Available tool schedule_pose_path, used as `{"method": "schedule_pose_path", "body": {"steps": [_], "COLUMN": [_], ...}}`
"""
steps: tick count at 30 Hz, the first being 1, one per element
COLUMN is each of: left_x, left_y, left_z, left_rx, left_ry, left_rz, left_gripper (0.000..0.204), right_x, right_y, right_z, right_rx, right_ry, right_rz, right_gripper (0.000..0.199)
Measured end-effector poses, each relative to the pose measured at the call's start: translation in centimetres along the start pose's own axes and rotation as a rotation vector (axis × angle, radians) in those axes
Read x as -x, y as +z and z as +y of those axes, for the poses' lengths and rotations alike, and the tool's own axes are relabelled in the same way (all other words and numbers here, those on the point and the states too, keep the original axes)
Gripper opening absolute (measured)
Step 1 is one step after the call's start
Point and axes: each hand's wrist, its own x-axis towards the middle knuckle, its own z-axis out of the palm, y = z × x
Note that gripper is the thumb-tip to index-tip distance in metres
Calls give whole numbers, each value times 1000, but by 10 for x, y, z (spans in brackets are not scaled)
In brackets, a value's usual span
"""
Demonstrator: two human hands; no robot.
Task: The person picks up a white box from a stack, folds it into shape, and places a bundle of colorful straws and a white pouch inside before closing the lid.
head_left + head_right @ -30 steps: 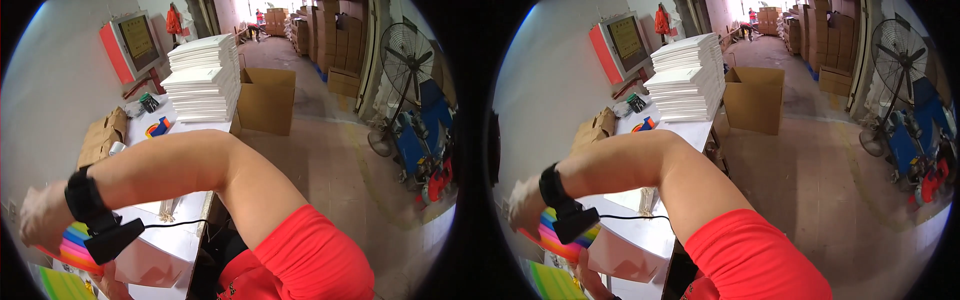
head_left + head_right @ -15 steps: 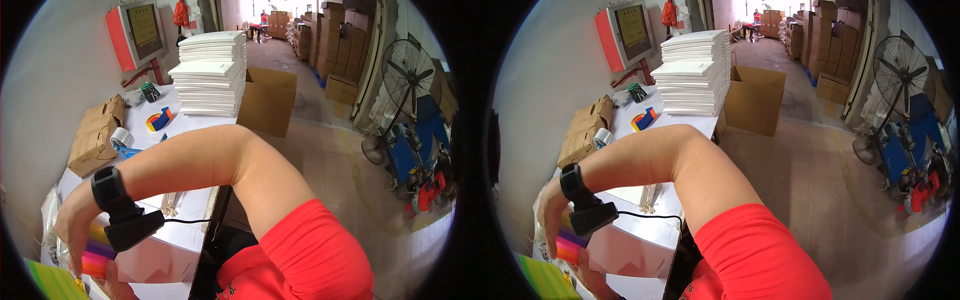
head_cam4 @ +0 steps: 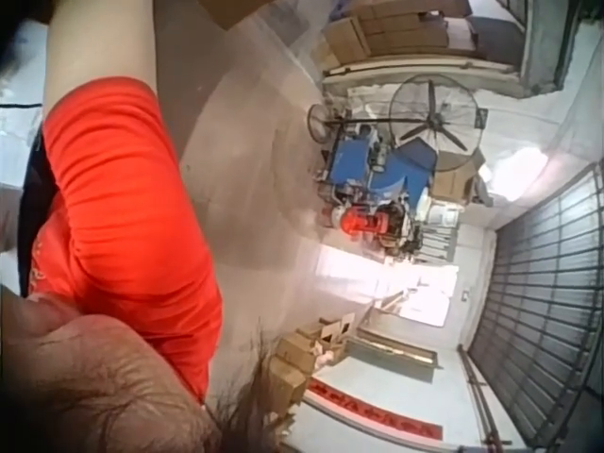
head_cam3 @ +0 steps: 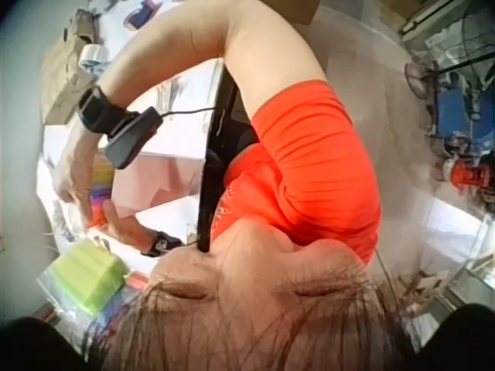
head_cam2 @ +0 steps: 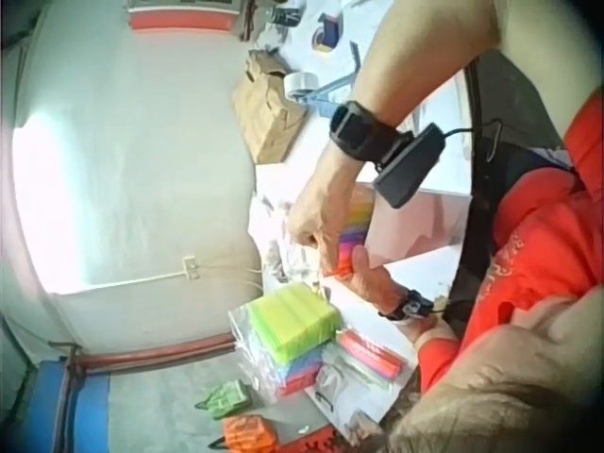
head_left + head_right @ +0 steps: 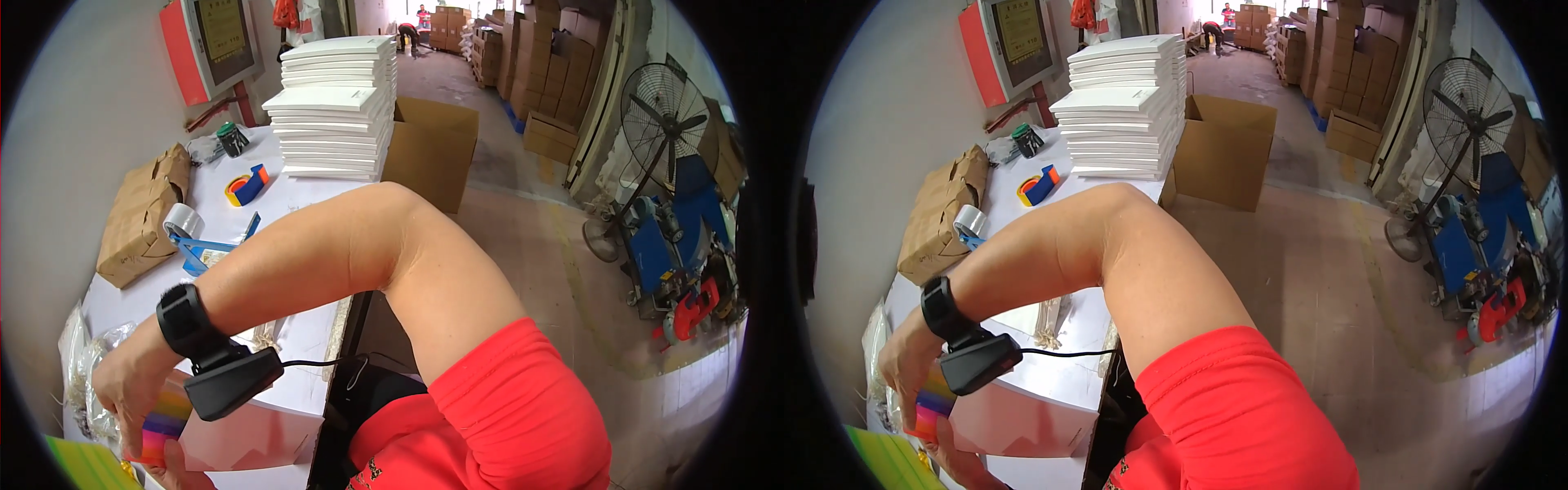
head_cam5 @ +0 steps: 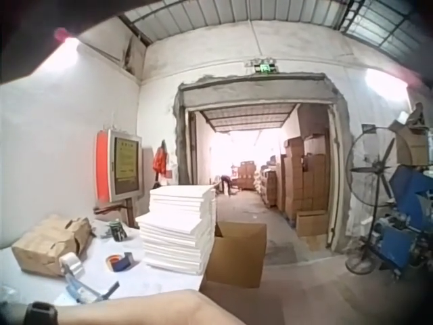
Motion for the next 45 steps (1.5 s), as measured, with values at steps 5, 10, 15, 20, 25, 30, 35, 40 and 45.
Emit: {"method": "schedule_pose_path", "body": {"steps": [5,10,15,20,25,30,35,40,45], "left_x": [2,-5,13,23,27,22,22,17,16], "left_y": [-4,3,32,67,74,68,62,49,48], "left_z": [-6,1,29,50,59,57,58,61,66], "left_rx": [-498,-46,-643,37,-280,-340,-572,-631,-488], "left_ry": [589,234,453,226,335,429,385,494,372], "left_rz": [205,356,315,412,382,300,319,130,31], "left_gripper": [48,50,47,25,17,19,20,20,19], "right_x": [-2,18,37,39,41,59,66,57,62], "right_y": [20,22,26,34,42,34,34,48,47], "right_z": [5,3,4,15,29,33,40,50,49], "right_rx": [161,259,531,597,596,486,432,440,435], "right_ry": [-244,-395,-382,-521,-743,-336,-331,-415,-485], "right_rz": [243,354,453,584,788,486,459,679,698], "right_gripper": [38,31,25,25,26,25,24,28,25]}}
